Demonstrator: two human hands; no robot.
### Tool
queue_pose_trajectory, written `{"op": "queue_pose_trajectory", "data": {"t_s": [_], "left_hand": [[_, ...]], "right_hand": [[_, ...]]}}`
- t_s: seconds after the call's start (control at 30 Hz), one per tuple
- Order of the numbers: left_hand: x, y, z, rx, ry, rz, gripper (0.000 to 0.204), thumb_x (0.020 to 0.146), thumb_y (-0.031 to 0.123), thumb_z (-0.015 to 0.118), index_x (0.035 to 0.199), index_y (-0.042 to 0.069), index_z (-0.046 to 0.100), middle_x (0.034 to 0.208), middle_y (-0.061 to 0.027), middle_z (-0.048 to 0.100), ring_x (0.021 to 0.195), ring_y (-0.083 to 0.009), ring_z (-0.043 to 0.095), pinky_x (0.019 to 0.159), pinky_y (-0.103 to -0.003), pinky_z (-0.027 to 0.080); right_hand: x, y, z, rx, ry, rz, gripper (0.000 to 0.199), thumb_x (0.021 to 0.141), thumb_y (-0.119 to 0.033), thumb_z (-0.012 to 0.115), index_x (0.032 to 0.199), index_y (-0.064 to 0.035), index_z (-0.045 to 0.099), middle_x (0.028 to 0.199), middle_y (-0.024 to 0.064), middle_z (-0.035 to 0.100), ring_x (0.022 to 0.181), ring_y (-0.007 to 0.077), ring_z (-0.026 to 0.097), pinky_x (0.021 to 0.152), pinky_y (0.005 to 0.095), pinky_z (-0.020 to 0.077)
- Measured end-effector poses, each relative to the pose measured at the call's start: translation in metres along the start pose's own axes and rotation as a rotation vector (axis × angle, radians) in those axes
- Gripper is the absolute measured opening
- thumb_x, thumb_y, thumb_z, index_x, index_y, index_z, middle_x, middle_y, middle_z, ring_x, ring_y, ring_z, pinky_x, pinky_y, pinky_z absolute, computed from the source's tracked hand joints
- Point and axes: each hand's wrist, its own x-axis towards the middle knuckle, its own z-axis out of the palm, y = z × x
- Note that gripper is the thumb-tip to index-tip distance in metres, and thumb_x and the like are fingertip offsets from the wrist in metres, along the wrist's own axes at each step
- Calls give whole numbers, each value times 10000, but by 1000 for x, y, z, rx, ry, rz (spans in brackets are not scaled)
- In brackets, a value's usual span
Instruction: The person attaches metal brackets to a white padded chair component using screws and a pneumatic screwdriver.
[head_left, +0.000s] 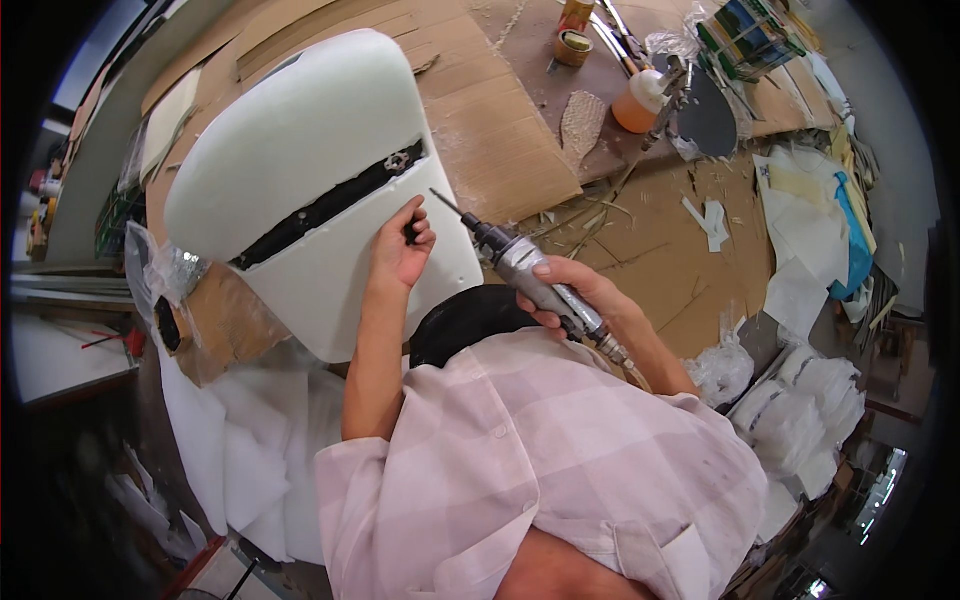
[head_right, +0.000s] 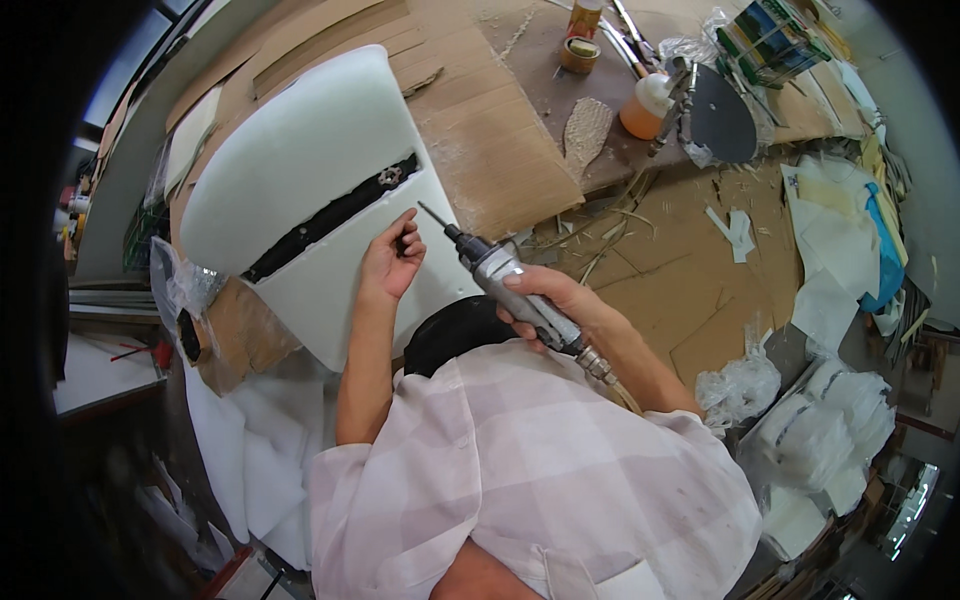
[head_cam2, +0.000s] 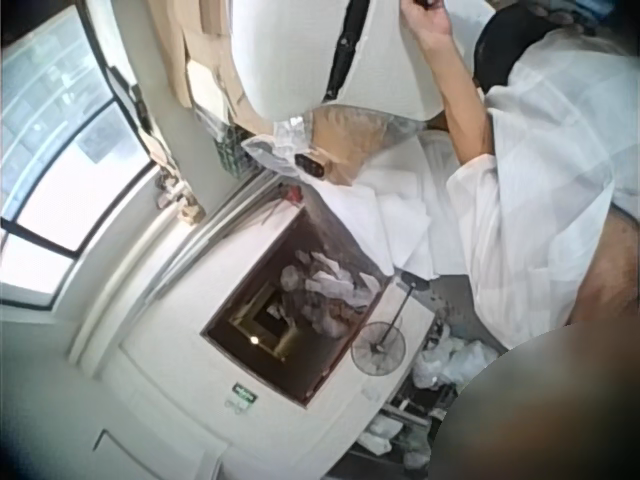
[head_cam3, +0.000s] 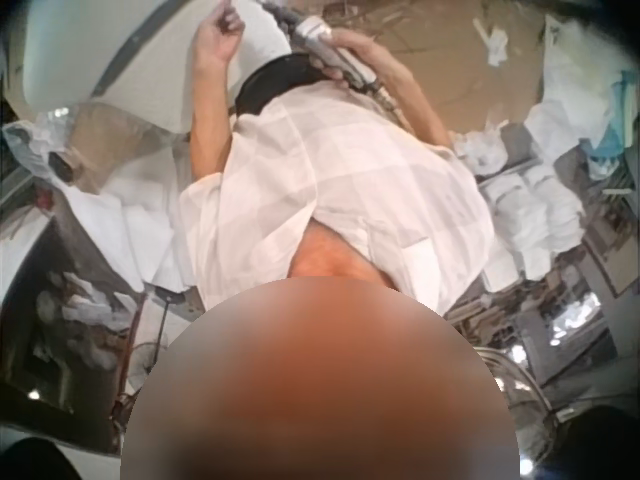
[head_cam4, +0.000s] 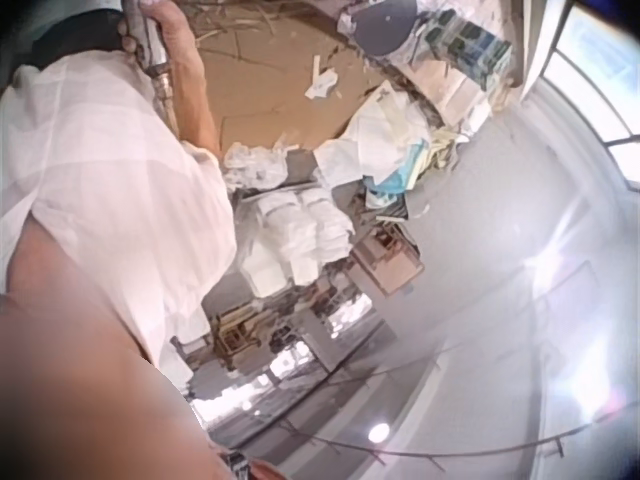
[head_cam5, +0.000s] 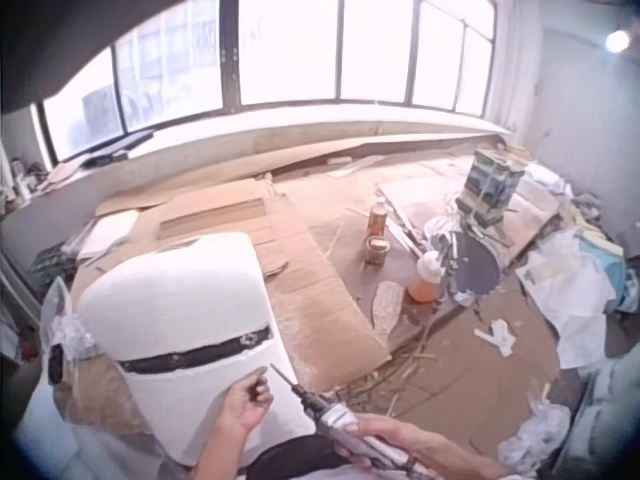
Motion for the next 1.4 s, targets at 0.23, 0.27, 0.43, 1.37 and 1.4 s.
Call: {"op": "queue_pose_trajectory", "data": {"t_s": [0.23, 0.27, 0.43, 1.37, 1.4], "left_hand": [[-1, -3, 6, 13, -84, 80, 293, 951, 131, 612, 1196, -28, 585, 807, -12, 520, 654, -80, 437, 533, -215, 356], [0, -4, 8, 11, -83, 84, 293, 951, 131, 612, 1196, -28, 585, 807, -12, 520, 654, -80, 437, 533, -215, 356], [-2, -8, 10, 62, -104, 237, 225, 950, 105, 612, 1138, -14, 586, 835, -51, 555, 683, -102, 482, 554, -232, 384], [6, 37, -1, 359, -322, 39, 121, 924, 116, 656, 941, -1, 633, 756, 0, 553, 578, -33, 410, 470, -184, 278], [6, 39, -1, 422, -323, 38, 112, 921, 115, 656, 925, 5, 636, 741, 8, 548, 565, -29, 404, 461, -184, 268]], "right_hand": [[11, -1, -15, -38, -129, 21, 378, 900, -325, 642, 1132, -65, 497, 807, 81, 599, 531, 128, 576, 417, 278, 493], [10, -2, -16, -40, -132, 23, 378, 900, -325, 642, 1132, -65, 497, 807, 81, 599, 531, 128, 576, 417, 278, 493], [9, -8, -22, -110, -118, 32, 424, 895, -338, 646, 1173, -60, 486, 823, 85, 595, 532, 132, 575, 417, 279, 498], [12, -1, 9, -260, 32, 7, 473, 876, -301, 670, 1217, -58, 450, 804, 79, 578, 517, 122, 578, 412, 268, 488], [11, -1, 10, -271, 40, 9, 464, 873, -298, 674, 1203, -59, 453, 804, 78, 575, 518, 122, 578, 414, 266, 487]]}}
